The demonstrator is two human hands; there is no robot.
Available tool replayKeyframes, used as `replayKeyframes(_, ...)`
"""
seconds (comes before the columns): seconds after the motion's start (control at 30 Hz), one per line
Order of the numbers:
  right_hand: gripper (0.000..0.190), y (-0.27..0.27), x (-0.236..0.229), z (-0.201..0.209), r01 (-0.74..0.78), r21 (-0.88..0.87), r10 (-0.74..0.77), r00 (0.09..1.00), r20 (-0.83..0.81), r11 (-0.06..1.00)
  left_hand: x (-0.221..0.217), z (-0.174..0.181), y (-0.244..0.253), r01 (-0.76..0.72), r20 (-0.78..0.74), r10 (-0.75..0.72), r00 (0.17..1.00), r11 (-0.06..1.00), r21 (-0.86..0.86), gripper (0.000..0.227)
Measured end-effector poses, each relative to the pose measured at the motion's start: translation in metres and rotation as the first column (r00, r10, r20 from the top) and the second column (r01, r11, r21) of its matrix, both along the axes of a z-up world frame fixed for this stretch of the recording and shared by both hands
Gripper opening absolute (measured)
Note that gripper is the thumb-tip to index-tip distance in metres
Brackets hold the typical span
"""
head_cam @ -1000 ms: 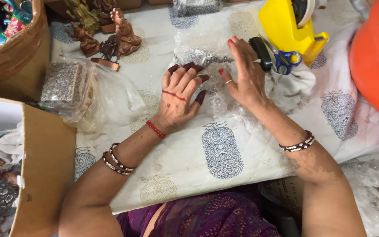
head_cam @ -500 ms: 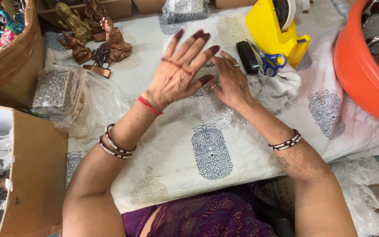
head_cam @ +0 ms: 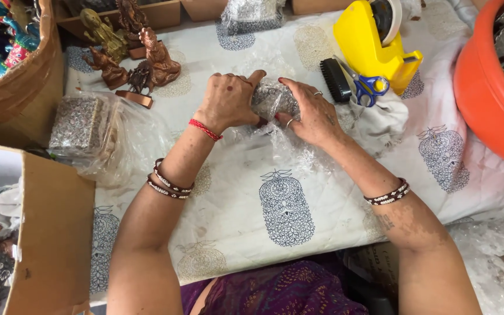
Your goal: The person wraps a metal figurine in bubble wrap by hand and secures it with tape from a dispenser, then repeats the process with a second figurine.
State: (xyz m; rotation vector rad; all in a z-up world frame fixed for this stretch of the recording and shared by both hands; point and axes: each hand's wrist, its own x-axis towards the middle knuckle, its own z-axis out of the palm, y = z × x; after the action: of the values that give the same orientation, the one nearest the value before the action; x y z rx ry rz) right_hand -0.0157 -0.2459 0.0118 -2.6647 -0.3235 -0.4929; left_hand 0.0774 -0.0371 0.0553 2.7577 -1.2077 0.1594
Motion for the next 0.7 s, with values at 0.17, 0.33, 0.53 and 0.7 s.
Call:
replayKeyframes(0.17, 0.085, 0.010, -0.002, 0.028, 0.112, -0.051, -0.122, 0.951, -0.284, 0.992, -0.006, 0.009, 0.001, -0.012, -0.053, 0.015, 0.998, 0.998, 0.055, 0.093)
replayKeyframes(0.33, 0.092, -0.003, 0.001, 0.020, 0.044, -0.021, -0.048, 0.961, -0.271, 0.999, -0.005, 0.008, -0.001, -0.007, -0.107, 0.017, 0.994, 0.996, 0.089, 0.107)
replayKeyframes(0.53, 0.085, -0.024, 0.003, 0.030, 0.092, -0.092, -0.125, 0.865, -0.486, 0.992, -0.005, 0.006, -0.001, -0.021, -0.092, 0.033, 0.995, 0.990, 0.136, 0.109)
replayKeyframes(0.7, 0.049, -0.051, -0.001, 0.032, 0.055, -0.252, -0.122, 0.958, -0.258, 0.966, -0.003, 0.002, -0.001, -0.009, -0.052, 0.016, 0.999, 0.991, 0.134, 0.107)
